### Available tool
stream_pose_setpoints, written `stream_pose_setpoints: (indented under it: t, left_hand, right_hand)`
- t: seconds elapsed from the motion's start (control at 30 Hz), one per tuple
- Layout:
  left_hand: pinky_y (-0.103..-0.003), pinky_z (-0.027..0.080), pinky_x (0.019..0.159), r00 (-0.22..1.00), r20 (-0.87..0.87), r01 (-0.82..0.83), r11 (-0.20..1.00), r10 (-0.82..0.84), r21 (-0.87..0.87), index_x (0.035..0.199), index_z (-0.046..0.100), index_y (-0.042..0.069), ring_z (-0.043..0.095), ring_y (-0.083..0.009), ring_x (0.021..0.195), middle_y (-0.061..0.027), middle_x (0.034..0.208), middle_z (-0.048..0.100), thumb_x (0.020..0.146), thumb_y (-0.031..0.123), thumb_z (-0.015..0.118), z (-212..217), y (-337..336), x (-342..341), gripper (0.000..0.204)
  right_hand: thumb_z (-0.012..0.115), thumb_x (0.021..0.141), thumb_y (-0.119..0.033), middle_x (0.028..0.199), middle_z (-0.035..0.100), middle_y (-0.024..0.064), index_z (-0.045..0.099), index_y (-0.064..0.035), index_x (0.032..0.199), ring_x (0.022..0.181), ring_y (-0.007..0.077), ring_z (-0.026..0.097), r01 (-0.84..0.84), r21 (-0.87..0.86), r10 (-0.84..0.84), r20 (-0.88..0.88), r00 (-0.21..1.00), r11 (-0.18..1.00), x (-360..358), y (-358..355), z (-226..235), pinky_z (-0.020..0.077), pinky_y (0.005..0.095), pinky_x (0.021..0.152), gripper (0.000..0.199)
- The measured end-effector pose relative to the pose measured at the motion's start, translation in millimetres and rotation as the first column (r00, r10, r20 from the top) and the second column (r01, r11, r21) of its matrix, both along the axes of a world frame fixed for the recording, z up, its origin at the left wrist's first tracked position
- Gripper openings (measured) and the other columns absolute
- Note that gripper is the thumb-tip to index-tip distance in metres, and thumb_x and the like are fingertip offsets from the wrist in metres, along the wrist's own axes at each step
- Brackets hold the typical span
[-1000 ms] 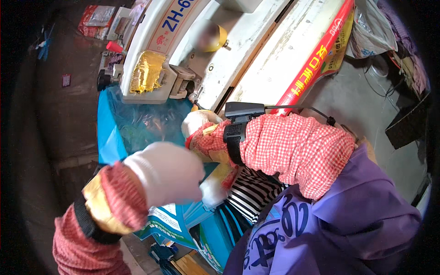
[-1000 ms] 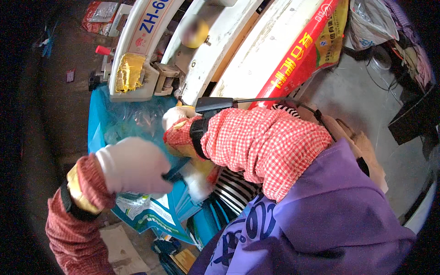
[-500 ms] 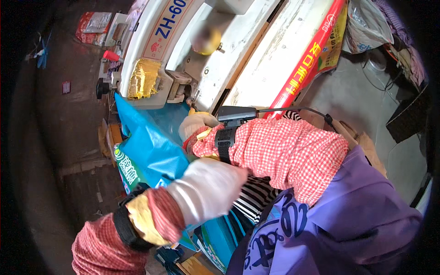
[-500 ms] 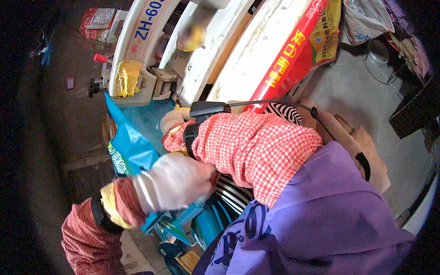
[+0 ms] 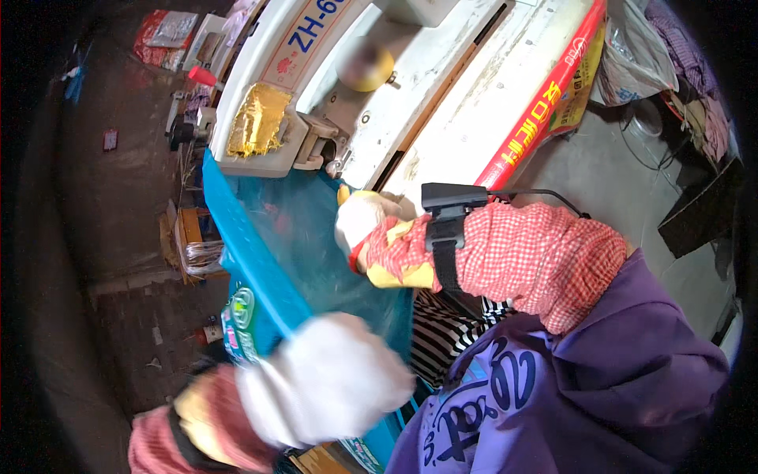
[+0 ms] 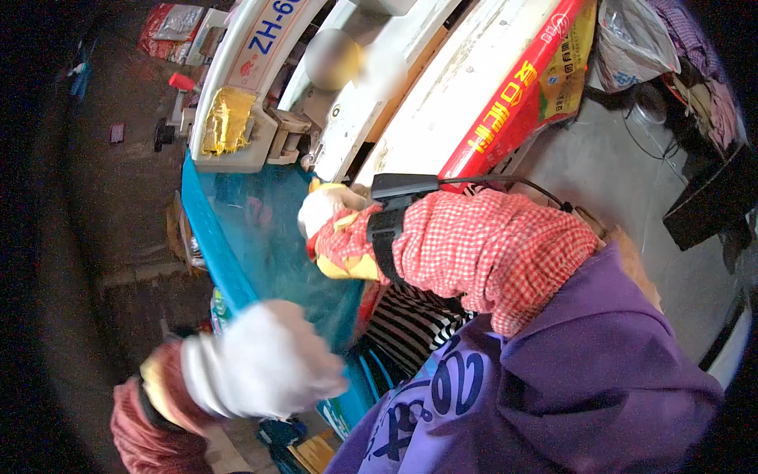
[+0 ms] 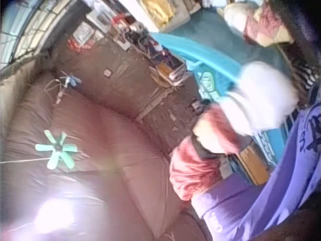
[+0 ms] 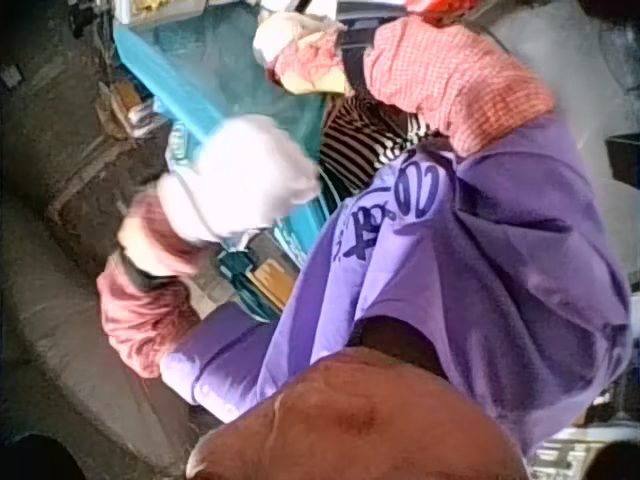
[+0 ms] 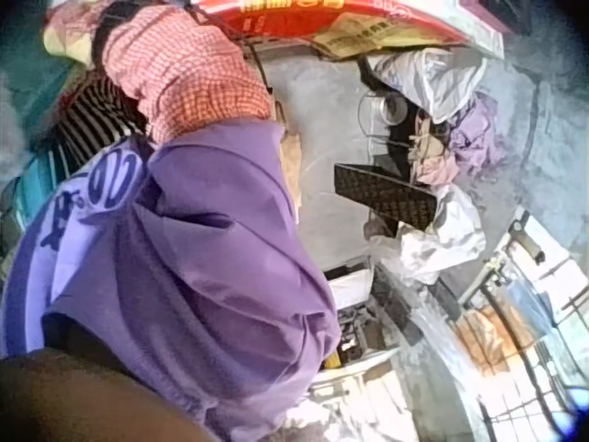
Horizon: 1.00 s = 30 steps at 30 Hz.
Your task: Using a heat-sealing machine to seal plastic inner liners inside larger fertilizer sacks.
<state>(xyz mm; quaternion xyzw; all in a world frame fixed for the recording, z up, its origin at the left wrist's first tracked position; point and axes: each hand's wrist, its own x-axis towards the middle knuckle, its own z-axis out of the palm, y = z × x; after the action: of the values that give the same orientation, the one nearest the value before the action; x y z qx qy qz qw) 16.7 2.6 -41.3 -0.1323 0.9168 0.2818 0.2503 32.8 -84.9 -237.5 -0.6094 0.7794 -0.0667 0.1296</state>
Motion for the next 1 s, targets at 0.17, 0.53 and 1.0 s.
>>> stream_pose_setpoints:
  t: [0.17,0.53,1.0]
  left_hand:
    - [-0.037,0.043,0.048,0.993,-0.025,-0.116,0.951,0.113,-0.288,0.065,0.052,0.011,0.054,-0.0279,0.054,-0.0083,0.058,0.050,0.072,0.019,0.053,-67,16,-4,0.011]
    - [-0.041,0.046,0.055,0.902,-0.171,-0.392,0.584,0.398,-0.711,0.066,0.059,0.007,0.058,-0.0326,0.061,-0.0145,0.061,0.057,0.070,0.017,0.055,-133,-96,100,0.012]
    - [-0.035,0.046,0.064,0.823,-0.134,-0.435,0.460,0.552,-0.774,0.067,0.054,0.012,0.056,-0.0219,0.068,-0.0036,0.069,0.051,0.065,0.010,0.057,0,36,151,0.004]
  right_hand:
    - [0.062,0.068,-0.020,0.065,0.063,0.0079,0.067,-0.0075,0.070,0.059,0.0247,0.060,-0.393,-0.202,0.439,0.319,0.840,0.897,-5,-4,3,0.0485,0.0391,0.054,0.014]
    - [0.050,0.079,-0.021,0.080,0.065,0.0135,0.059,-0.0050,0.101,0.069,0.0276,0.064,-0.503,-0.182,0.382,0.864,0.329,0.845,-52,-49,-6,0.0497,0.0361,0.063,0.028]
    - [0.040,0.086,-0.016,0.106,0.060,0.0148,0.054,-0.0047,0.108,0.089,0.0320,0.061,-0.573,-0.532,0.738,0.157,0.657,0.623,28,-48,-7,0.0489,0.0388,0.078,0.028]
